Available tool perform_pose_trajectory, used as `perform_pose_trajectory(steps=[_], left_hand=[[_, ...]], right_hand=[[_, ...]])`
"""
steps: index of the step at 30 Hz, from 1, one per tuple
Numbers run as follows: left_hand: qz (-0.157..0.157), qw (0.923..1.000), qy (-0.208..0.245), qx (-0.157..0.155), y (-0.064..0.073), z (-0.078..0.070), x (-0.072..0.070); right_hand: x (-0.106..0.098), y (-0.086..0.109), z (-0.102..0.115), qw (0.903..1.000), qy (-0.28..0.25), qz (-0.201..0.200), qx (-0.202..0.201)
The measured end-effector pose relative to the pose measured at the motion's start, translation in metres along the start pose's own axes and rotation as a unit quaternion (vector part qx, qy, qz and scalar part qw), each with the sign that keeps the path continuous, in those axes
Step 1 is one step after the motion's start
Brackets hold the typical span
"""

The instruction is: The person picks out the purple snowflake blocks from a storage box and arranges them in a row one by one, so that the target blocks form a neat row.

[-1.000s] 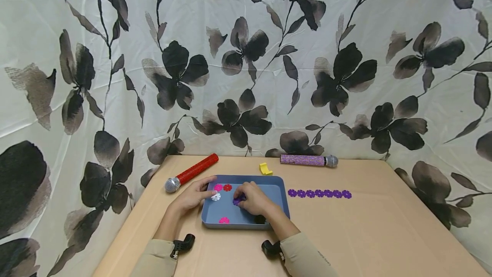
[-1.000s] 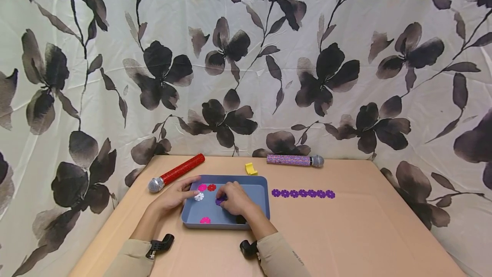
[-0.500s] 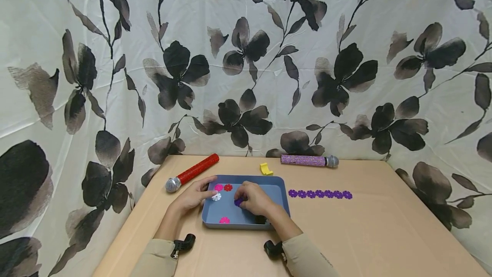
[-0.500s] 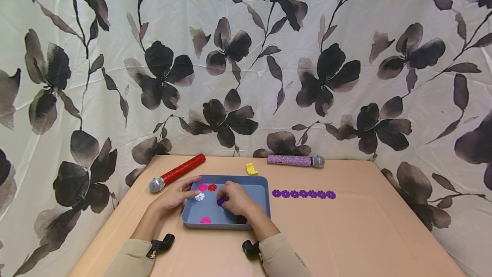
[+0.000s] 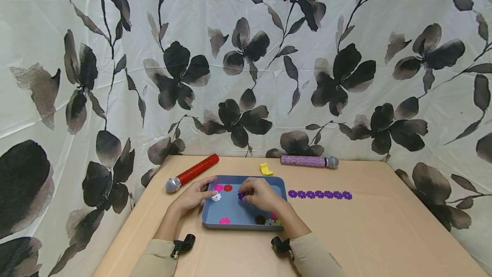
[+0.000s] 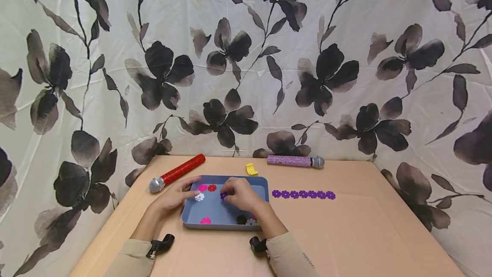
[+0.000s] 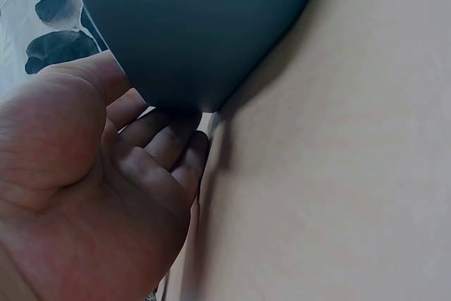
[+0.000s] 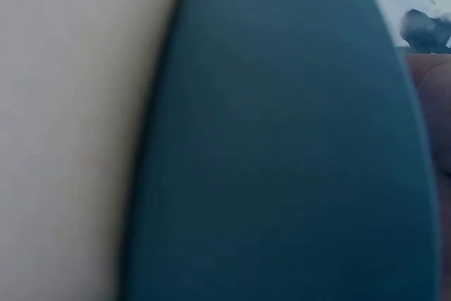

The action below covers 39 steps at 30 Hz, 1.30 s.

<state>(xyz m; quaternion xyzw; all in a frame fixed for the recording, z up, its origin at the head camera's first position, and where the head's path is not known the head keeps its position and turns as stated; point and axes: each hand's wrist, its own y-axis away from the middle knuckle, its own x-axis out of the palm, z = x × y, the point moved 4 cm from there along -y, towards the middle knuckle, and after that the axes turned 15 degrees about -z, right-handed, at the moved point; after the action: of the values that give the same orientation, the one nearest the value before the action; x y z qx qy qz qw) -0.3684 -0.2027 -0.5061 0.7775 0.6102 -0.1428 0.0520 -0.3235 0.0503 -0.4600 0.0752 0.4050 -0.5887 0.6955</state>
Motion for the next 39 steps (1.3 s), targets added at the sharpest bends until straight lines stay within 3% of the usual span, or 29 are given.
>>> perform_pose_trajectory(steps=[7,14,29,39], left_hand=[[0.006,1.0000,-0.006,0.004,0.001,-0.003,0.000],[0.006,1.0000,0.001,0.004,0.002,-0.003,-0.001],[0.002,0.9999,-0.011,-0.004,0.000,-0.001,0.000],[-0.004,0.9999,-0.011,-0.006,-0.001,-0.002,0.000]], right_hand=[[-0.027,0.006,-0.006,0.9986,-0.027,-0.045,0.002],[-0.048,0.016,-0.021,0.9961,-0.019,-0.086,-0.003],[-0.107,0.043,-0.080,0.9850,-0.008,-0.165,0.050],[-0.130,0.049,-0.101,0.9794,-0.007,-0.184,0.082]])
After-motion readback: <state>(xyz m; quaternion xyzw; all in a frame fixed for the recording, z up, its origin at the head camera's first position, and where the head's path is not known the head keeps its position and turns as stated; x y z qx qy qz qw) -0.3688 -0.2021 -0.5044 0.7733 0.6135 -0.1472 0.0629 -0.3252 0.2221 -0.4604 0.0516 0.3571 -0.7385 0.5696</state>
